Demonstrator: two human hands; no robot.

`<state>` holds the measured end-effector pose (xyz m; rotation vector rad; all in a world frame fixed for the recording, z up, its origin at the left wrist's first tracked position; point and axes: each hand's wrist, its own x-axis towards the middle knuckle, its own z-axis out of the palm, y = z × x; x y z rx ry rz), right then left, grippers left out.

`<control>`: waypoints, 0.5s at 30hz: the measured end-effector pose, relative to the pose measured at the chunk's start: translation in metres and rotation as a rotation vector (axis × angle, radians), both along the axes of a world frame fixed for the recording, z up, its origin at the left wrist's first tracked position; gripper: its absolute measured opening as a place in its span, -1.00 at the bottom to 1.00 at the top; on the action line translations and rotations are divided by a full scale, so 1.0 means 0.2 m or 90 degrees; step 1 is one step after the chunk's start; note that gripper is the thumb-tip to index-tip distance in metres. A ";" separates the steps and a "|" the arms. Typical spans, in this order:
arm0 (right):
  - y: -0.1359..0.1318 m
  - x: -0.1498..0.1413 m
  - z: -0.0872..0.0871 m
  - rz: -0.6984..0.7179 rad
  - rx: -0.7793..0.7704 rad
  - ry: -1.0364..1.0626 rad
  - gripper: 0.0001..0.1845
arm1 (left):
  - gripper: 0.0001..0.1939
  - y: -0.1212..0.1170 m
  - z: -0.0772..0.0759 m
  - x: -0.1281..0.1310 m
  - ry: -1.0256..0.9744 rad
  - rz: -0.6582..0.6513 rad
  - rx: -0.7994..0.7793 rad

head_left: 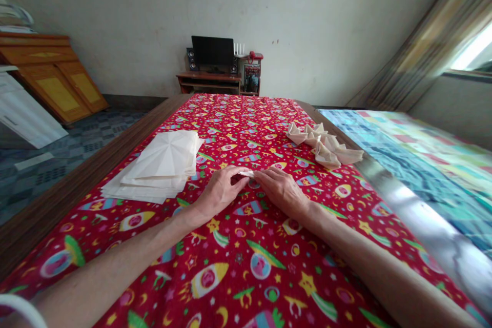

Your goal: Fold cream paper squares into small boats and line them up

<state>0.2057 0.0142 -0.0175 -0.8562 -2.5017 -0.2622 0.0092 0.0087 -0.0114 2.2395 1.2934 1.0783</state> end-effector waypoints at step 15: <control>-0.02 -0.03 0.04 -0.061 0.000 -0.052 -0.79 | -0.82 -0.01 0.00 0.01 -0.029 -0.021 0.004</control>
